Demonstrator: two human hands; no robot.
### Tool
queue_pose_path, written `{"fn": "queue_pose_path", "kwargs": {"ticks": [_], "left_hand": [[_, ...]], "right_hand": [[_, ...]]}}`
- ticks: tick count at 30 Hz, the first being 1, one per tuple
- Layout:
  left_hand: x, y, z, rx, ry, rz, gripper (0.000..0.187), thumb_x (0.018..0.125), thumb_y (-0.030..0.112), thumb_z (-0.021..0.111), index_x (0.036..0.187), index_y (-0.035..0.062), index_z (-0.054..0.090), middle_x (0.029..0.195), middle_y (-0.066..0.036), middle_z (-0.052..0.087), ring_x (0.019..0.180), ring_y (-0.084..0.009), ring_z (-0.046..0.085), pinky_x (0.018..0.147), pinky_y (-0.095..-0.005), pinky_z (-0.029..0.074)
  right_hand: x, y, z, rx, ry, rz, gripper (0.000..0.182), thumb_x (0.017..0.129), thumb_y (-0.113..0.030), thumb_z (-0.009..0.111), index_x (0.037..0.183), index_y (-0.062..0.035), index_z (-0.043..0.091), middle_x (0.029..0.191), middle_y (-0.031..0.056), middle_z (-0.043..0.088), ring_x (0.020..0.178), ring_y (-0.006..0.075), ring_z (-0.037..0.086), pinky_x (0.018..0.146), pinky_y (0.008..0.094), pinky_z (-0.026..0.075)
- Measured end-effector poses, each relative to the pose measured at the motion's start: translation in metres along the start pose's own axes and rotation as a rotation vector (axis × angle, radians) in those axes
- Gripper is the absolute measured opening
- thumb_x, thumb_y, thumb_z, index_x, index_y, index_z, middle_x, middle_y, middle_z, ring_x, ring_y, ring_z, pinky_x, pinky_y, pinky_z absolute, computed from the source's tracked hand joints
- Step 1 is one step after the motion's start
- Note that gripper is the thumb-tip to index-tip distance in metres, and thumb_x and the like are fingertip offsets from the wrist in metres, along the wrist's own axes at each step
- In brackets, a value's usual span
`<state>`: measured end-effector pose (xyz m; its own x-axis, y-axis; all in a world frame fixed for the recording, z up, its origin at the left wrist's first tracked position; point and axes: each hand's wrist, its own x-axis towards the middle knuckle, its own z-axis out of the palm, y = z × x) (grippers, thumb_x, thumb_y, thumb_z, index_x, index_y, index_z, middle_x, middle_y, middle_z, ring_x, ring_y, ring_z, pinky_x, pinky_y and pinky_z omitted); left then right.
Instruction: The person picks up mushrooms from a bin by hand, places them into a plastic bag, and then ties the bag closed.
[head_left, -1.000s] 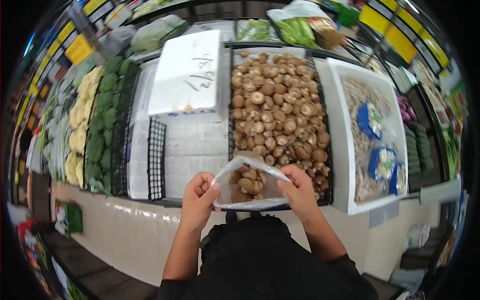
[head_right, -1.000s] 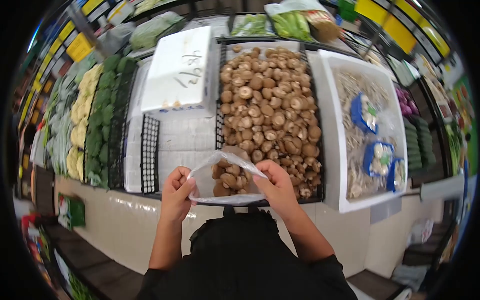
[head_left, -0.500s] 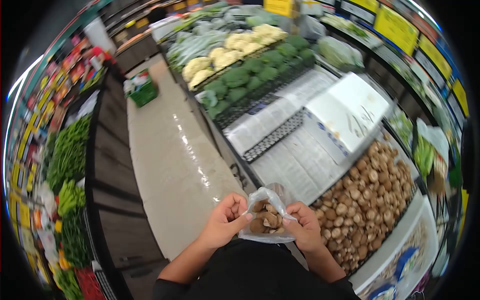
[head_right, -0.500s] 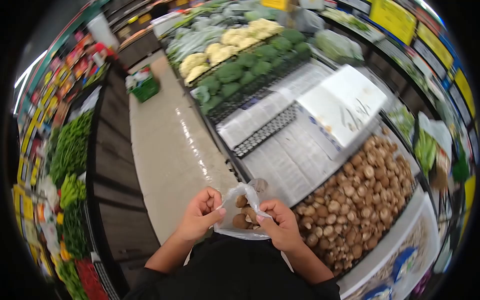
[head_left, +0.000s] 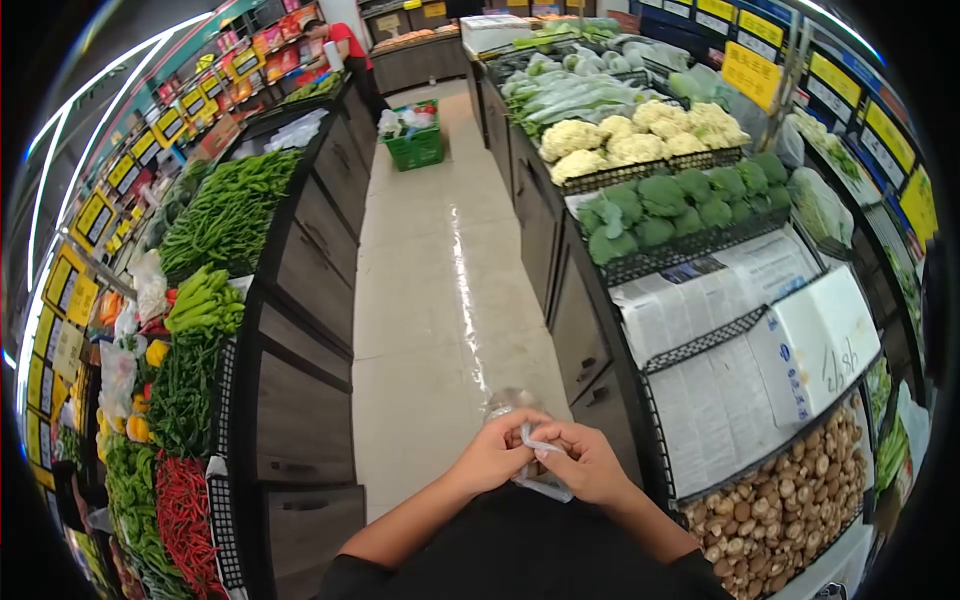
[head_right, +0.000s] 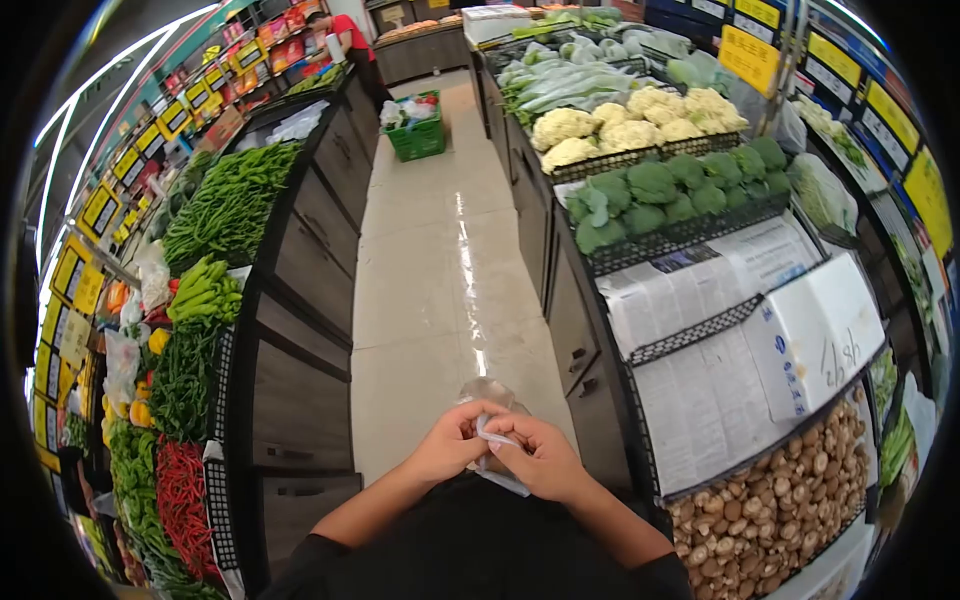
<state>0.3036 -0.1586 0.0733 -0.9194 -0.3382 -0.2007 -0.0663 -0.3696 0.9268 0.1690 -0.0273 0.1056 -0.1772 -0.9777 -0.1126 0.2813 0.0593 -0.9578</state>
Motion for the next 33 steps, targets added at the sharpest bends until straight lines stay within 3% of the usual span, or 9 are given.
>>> {"fn": "queue_pose_path", "kwargs": {"ticks": [12, 15, 18, 19, 22, 26, 27, 29, 33], "left_hand": [[0.061, 0.053, -0.044, 0.076, 0.234, 0.036, 0.013, 0.096, 0.006, 0.056, 0.097, 0.0021, 0.069, 0.074, 0.002, 0.062, 0.06, -0.0038, 0.055, 0.054, -0.0215, 0.044], [0.096, 0.064, -0.048, 0.138, 0.214, 0.037, 0.013, 0.095, 0.006, 0.058, 0.095, 0.0052, 0.072, 0.077, 0.002, 0.065, 0.064, -0.0044, 0.057, 0.056, -0.022, 0.046], [0.135, 0.076, -0.04, 0.112, 0.2, 0.05, 0.014, 0.095, 0.006, 0.059, 0.094, 0.0051, 0.072, 0.077, 0.001, 0.066, 0.064, -0.0038, 0.058, 0.056, -0.0221, 0.047], [0.149, 0.082, -0.037, 0.11, 0.176, 0.047, 0.014, 0.095, 0.005, 0.058, 0.095, 0.0047, 0.072, 0.078, 0.001, 0.066, 0.065, -0.0039, 0.058, 0.057, -0.022, 0.047], [0.186, 0.093, -0.018, 0.092, 0.062, 0.055, 0.015, 0.094, 0.003, 0.057, 0.097, 0.0038, 0.072, 0.081, 0.0, 0.068, 0.068, -0.0044, 0.059, 0.059, -0.0219, 0.047], [0.231, 0.099, 0.013, 0.225, -0.129, 0.161, 0.019, 0.092, -0.001, 0.055, 0.101, 0.0022, 0.072, 0.087, -0.003, 0.07, 0.07, -0.007, 0.059, 0.062, -0.0238, 0.047], [0.241, 0.105, 0.018, 0.348, -0.155, 0.225, 0.019, 0.092, 0.0, 0.055, 0.101, 0.0019, 0.072, 0.088, -0.003, 0.07, 0.071, -0.0073, 0.059, 0.063, -0.0245, 0.047], [0.26, 0.123, 0.021, 0.559, -0.212, 0.458, 0.023, 0.093, 0.001, 0.057, 0.113, 0.0031, 0.069, 0.091, -0.005, 0.068, 0.074, -0.0103, 0.061, 0.067, -0.0268, 0.049], [0.281, 0.136, -0.003, 0.477, -0.206, 0.247, 0.047, 0.092, 0.01, 0.065, 0.138, 0.0069, 0.053, 0.097, -0.009, 0.066, 0.089, -0.0236, 0.064, 0.084, -0.0355, 0.052]], "right_hand": [[0.072, 0.001, -0.044, 0.056, -0.018, -0.168, 0.046, 0.091, -0.003, 0.066, 0.135, 0.0007, 0.052, 0.096, 0.0003, 0.062, 0.083, 0.0055, 0.052, 0.079, 0.0219, 0.042], [0.087, 0.012, -0.088, 0.11, -0.031, -0.275, 0.073, 0.086, -0.015, 0.076, 0.146, 0.0022, 0.037, 0.115, 0.0097, 0.058, 0.103, 0.0149, 0.054, 0.092, 0.0302, 0.043], [0.107, 0.003, -0.131, -0.453, -0.077, -0.479, 0.104, 0.079, -0.031, 0.084, 0.154, 0.0022, 0.02, 0.138, 0.0191, 0.045, 0.127, 0.0292, 0.045, 0.107, 0.0423, 0.036], [0.114, -0.002, -0.141, -0.661, -0.136, -0.378, 0.121, 0.073, -0.043, 0.087, 0.156, 0.003, 0.012, 0.153, 0.0247, 0.029, 0.14, 0.0415, 0.032, 0.114, 0.0505, 0.027], [0.144, 0.002, -0.16, -0.968, 0.042, -0.519, 0.121, 0.071, -0.042, 0.088, 0.156, 0.0019, 0.013, 0.157, 0.0268, 0.025, 0.143, 0.0456, 0.028, 0.116, 0.0529, 0.024], [0.191, -0.007, -0.187, -0.738, 0.176, -0.7, 0.092, 0.074, -0.031, 0.082, 0.147, -0.0015, 0.035, 0.141, 0.0208, 0.055, 0.126, 0.0414, 0.053, 0.106, 0.0509, 0.04], [0.196, -0.022, -0.188, -0.882, 0.356, -0.802, 0.063, 0.075, -0.023, 0.077, 0.131, -0.0035, 0.054, 0.121, 0.0165, 0.067, 0.109, 0.0383, 0.063, 0.091, 0.0488, 0.049], [0.196, -0.011, -0.219, -0.982, 0.287, -0.643, 0.048, 0.077, -0.021, 0.074, 0.121, -0.0059, 0.062, 0.112, 0.0151, 0.068, 0.102, 0.0365, 0.065, 0.085, 0.0483, 0.05], [0.195, -0.016, -0.238, -0.706, 0.468, -0.428, 0.019, 0.087, -0.02, 0.068, 0.102, -0.0086, 0.07, 0.093, 0.0122, 0.067, 0.085, 0.034, 0.066, 0.075, 0.0456, 0.051]]}}
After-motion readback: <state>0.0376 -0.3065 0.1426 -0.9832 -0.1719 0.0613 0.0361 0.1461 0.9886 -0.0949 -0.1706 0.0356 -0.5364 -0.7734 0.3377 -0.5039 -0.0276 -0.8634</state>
